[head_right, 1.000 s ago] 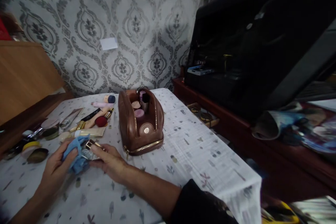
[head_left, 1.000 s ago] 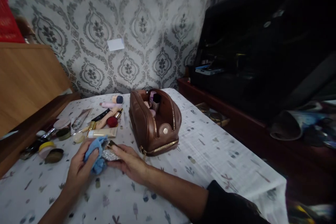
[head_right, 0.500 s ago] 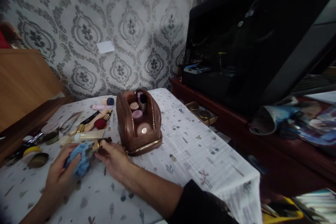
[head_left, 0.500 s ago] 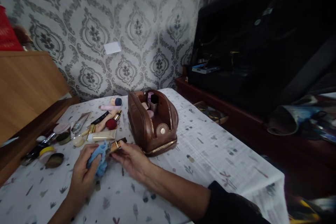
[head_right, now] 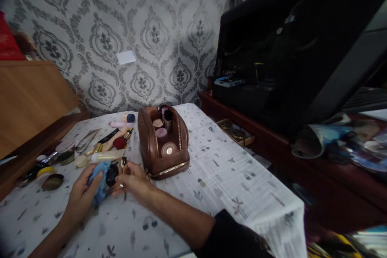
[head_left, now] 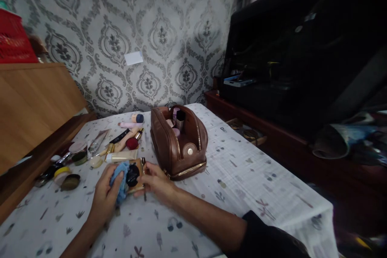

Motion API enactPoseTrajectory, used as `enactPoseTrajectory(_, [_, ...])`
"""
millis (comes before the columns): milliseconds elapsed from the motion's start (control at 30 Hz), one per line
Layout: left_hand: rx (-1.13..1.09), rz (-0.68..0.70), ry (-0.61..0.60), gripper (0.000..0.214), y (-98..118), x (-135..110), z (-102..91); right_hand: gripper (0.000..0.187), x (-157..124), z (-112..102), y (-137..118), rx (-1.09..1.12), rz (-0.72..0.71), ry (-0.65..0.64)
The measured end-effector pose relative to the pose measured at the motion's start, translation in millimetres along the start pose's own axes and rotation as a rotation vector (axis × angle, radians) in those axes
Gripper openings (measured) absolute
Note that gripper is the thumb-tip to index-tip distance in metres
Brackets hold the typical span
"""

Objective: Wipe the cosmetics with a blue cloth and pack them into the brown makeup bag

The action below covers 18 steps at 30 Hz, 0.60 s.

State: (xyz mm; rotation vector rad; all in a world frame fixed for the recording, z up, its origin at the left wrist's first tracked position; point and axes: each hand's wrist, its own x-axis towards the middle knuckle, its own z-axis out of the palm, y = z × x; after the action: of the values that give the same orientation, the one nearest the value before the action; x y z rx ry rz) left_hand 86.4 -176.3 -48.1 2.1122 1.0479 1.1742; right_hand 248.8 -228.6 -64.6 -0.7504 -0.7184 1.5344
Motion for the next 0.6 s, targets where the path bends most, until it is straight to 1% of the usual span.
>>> enactPoseTrajectory(67, [-0.054,-0.079,0.094,0.031,-2,3,-1.0,0.033,-3,1,2,-0.127,-0.018,-0.075])
enactPoseTrajectory(100, [-0.101,-0.132,0.118,0.034,-4,4,-1.7,0.031,-5,1,3,-0.189,-0.03,-0.102])
enactPoseTrajectory(200, [-0.351,-0.336,0.114,0.046,-6,7,-2.1,0.028,-9,2,1,-0.369,-0.103,-0.112])
enactPoseTrajectory(267, [-0.56,-0.47,0.118,0.053,-6,8,0.2,0.025,-10,2,-6,-0.478,-0.201,-0.117])
enactPoseTrajectory(333, [-0.722,-0.553,0.135,0.056,-2,10,4.4,0.02,-10,3,-15,-0.55,-0.299,-0.16])
enactPoseTrajectory(400, [-0.825,-0.574,0.121,0.053,2,11,9.7,0.018,-9,4,-24,-0.6,-0.36,-0.178])
enactPoseTrajectory(500, [-0.917,-0.556,0.105,0.047,8,14,17.3,0.019,-5,4,-32,-0.654,-0.404,-0.116])
enactPoseTrajectory(600, [-0.971,-0.556,0.127,0.044,11,19,22.3,0.024,-3,3,-36,-0.648,-0.408,-0.08])
